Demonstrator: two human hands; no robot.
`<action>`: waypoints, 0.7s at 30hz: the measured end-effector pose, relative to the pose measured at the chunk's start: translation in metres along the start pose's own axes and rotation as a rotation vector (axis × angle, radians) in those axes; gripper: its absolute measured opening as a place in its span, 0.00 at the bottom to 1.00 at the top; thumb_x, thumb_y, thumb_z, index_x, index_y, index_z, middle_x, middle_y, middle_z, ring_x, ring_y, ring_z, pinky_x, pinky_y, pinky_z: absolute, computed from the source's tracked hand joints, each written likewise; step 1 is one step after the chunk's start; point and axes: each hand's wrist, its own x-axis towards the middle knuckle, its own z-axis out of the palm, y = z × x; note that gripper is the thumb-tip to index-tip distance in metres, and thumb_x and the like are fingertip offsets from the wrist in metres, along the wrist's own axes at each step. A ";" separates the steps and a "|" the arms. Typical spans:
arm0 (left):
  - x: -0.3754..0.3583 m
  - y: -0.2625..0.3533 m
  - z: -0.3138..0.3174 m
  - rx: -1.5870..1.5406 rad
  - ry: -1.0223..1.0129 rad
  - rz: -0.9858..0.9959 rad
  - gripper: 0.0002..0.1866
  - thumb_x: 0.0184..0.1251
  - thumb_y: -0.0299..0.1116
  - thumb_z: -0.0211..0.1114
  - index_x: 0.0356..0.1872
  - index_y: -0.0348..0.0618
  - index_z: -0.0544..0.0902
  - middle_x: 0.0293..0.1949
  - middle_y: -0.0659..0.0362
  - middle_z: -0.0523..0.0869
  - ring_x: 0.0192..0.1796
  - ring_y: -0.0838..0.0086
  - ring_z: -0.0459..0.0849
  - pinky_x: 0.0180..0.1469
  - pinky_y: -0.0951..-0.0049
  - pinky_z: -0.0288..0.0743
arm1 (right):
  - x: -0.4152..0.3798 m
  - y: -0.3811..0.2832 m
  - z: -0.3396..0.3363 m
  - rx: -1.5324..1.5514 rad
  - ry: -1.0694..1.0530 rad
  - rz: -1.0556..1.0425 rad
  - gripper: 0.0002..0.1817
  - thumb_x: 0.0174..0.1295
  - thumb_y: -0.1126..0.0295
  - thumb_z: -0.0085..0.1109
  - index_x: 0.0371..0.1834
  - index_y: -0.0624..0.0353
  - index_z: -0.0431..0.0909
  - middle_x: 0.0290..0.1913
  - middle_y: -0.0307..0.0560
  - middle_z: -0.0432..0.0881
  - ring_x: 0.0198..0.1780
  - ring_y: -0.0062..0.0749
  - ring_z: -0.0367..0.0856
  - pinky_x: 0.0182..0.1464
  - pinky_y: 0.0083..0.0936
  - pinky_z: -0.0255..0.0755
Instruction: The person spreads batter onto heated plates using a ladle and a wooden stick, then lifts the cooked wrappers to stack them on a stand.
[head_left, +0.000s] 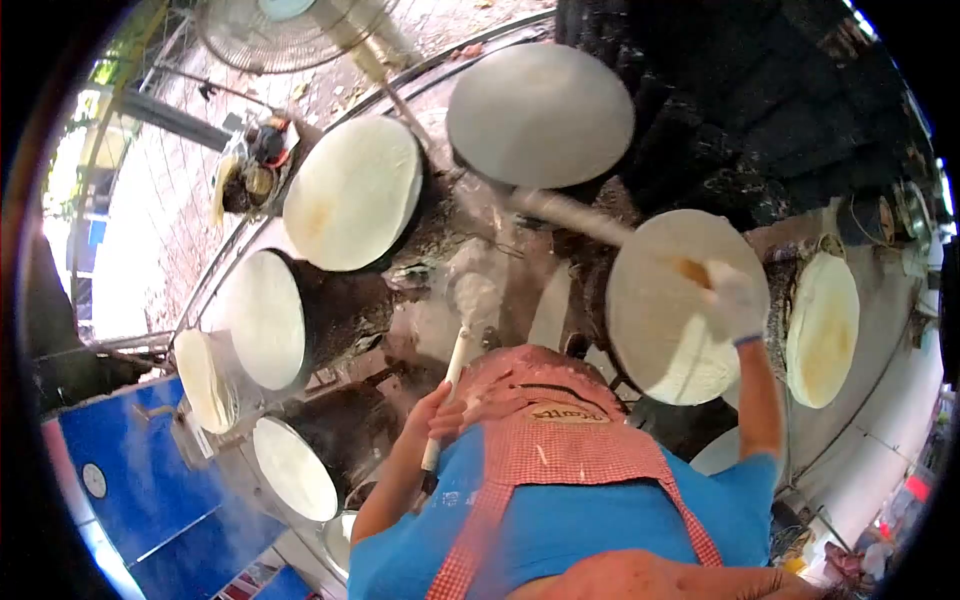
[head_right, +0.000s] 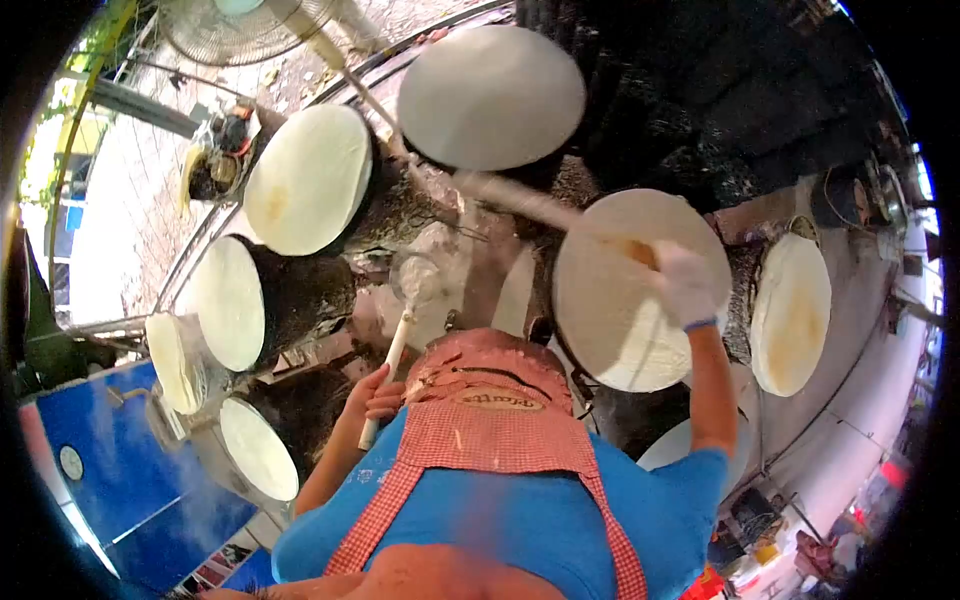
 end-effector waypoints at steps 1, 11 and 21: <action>-0.015 0.004 -0.002 -0.001 0.057 0.060 0.20 0.75 0.42 0.44 0.65 0.56 0.63 0.18 0.63 0.64 0.11 0.80 0.59 0.11 0.79 0.56 | 0.026 -0.049 -0.002 -0.071 -0.159 -0.130 0.11 0.50 0.65 0.58 0.34 0.58 0.75 0.34 0.53 0.78 0.40 0.49 0.79 0.40 0.41 0.73; -0.130 0.015 -0.047 0.035 0.361 0.378 0.24 0.74 0.40 0.47 0.68 0.73 0.56 0.19 0.63 0.64 0.12 0.84 0.59 0.10 0.85 0.53 | 0.225 -0.217 0.279 -0.500 -0.809 -0.507 0.10 0.57 0.76 0.50 0.36 0.68 0.81 0.41 0.58 0.81 0.39 0.47 0.81 0.39 0.38 0.78; -0.123 -0.010 -0.082 -0.345 0.536 0.516 0.19 0.73 0.46 0.44 0.64 0.71 0.58 0.19 0.65 0.63 0.12 0.83 0.59 0.10 0.83 0.54 | 0.275 -0.195 0.370 -0.504 -0.920 -0.474 0.13 0.57 0.66 0.54 0.36 0.66 0.82 0.47 0.62 0.77 0.46 0.52 0.78 0.47 0.42 0.74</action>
